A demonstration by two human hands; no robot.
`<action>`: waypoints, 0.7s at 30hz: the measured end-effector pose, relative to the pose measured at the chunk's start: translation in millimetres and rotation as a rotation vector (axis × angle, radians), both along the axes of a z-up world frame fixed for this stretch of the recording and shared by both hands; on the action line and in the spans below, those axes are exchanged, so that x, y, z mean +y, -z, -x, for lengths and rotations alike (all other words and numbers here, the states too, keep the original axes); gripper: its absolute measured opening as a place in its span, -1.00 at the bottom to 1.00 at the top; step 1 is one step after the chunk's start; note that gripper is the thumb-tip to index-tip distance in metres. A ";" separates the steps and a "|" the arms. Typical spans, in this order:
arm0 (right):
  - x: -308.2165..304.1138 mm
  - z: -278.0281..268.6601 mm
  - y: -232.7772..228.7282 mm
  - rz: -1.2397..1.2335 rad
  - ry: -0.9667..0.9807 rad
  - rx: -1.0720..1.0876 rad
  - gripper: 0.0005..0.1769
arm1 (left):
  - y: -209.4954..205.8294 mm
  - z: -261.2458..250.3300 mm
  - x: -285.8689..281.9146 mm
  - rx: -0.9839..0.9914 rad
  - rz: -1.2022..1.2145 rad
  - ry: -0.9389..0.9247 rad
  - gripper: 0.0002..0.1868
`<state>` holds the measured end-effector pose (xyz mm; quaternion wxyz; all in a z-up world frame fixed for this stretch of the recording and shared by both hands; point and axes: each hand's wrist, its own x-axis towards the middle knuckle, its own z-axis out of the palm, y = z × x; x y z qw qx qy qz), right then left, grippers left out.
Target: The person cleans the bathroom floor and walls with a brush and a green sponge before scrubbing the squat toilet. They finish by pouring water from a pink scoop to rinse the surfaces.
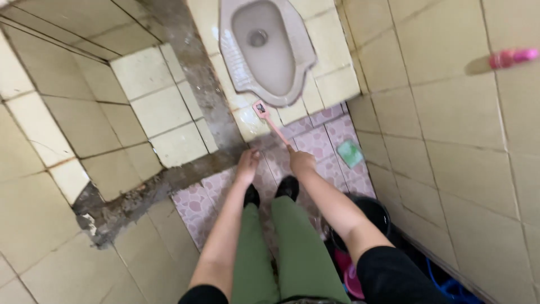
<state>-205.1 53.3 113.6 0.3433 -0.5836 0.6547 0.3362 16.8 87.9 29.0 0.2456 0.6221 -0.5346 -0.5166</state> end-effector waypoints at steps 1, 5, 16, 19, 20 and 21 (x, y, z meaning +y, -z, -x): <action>-19.5 -16.0 4.5 0.040 -0.006 -0.015 -0.21 | -1.0 -8.5 -9.7 -0.013 -0.006 -0.004 -0.59; -60.6 -59.2 36.0 0.105 -0.047 -0.062 -0.20 | -5.6 -40.8 -28.9 -0.074 0.032 -0.010 -0.57; 51.3 -38.0 -19.9 -0.138 0.068 -0.067 -0.20 | -5.7 -64.4 -9.3 0.006 -0.050 -0.056 -0.53; -4.1 -69.0 -9.1 -0.076 0.054 -0.077 -0.19 | -2.7 -60.6 -11.6 -0.006 -0.030 -0.066 -0.54; -23.6 -80.0 -2.6 -0.053 0.050 -0.093 -0.21 | -2.9 -61.6 -11.8 -0.013 -0.004 -0.065 -0.54; -44.8 -94.0 6.1 -0.031 0.031 -0.091 -0.19 | -4.4 -64.9 -11.8 -0.021 0.022 -0.064 -0.55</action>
